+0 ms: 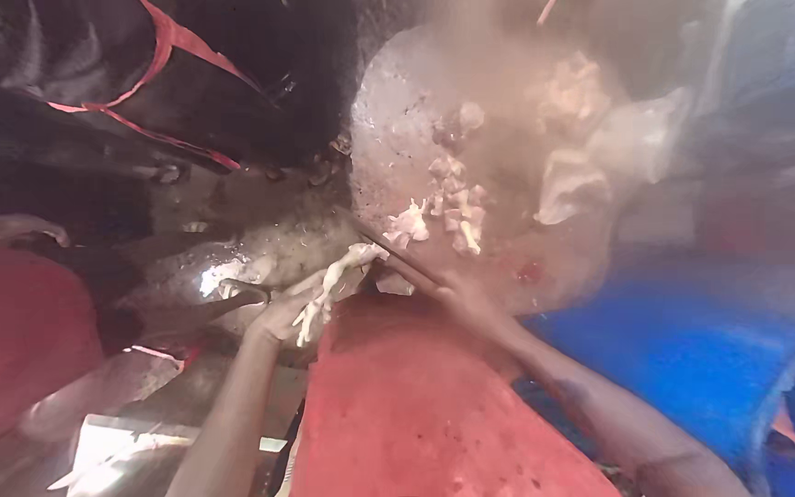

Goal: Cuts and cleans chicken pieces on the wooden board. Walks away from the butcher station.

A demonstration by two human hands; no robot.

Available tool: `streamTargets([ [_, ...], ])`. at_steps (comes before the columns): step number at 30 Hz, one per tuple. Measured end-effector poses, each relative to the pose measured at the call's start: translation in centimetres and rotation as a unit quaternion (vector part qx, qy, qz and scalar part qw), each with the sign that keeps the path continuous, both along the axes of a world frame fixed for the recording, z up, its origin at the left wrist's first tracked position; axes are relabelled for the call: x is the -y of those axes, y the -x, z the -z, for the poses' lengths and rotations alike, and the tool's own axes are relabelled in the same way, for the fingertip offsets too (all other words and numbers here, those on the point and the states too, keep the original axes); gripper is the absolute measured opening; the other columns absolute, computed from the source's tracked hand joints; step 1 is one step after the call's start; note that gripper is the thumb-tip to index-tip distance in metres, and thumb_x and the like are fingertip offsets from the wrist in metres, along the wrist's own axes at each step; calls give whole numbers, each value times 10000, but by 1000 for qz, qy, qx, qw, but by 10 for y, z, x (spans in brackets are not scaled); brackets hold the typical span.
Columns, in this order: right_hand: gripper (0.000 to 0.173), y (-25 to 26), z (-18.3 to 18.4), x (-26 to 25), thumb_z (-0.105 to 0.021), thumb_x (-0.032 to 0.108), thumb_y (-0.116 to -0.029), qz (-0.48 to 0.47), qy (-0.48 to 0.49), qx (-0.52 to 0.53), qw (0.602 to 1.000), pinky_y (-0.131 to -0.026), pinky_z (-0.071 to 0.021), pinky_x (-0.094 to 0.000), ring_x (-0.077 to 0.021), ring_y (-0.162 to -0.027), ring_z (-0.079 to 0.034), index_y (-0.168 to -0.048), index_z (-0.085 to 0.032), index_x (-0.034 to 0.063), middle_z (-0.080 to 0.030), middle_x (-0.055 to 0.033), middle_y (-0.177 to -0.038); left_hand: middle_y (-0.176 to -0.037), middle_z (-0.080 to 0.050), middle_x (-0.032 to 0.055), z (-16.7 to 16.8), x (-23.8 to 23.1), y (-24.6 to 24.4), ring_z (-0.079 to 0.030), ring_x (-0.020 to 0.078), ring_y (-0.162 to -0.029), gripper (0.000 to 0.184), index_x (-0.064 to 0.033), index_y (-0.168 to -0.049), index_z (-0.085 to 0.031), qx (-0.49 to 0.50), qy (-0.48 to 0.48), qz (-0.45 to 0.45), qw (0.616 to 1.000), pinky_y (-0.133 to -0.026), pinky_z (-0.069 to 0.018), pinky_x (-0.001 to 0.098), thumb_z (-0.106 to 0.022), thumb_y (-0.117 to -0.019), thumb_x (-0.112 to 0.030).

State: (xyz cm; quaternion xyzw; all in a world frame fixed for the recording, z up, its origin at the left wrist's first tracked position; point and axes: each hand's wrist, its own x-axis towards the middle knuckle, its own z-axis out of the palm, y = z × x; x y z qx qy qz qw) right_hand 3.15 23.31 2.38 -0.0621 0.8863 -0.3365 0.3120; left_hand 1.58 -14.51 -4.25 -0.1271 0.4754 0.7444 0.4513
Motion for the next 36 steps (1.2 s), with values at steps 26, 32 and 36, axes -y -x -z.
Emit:
streamTargets([
  [26, 596, -9, -19, -12, -373, 527, -1059, 68, 75, -126, 987, -770, -593, -418, -177, -835, -695, -1192, -699, 46, -719, -91, -923, -1183, -716, 127, -6, -84, 64, -671, 322, -1125, 302, -136, -1220, -726, -356, 375, 400, 757, -987, -495, 610, -540, -1067, -318],
  [32, 522, -2, -1, -17, -340, 445, -1093, 70, -28, 50, 996, -910, -550, -531, -280, -999, -691, -1317, -630, 72, -707, -147, -1060, -1158, -721, 140, -6, -85, 36, -692, 328, -1072, 320, -151, -1252, -710, -314, 391, 360, 787, -962, -513, 611, -543, -1064, -349],
  [36, 742, -9, -46, 7, -299, 635, -1049, 109, 173, -108, 973, -695, -559, -308, -97, -743, -618, -1214, -650, 2, -664, -47, -870, -1141, -720, 143, 4, -88, 19, -691, 324, -1057, 373, -138, -1254, -695, -294, 396, 323, 808, -946, -516, 606, -523, -1063, -407],
])
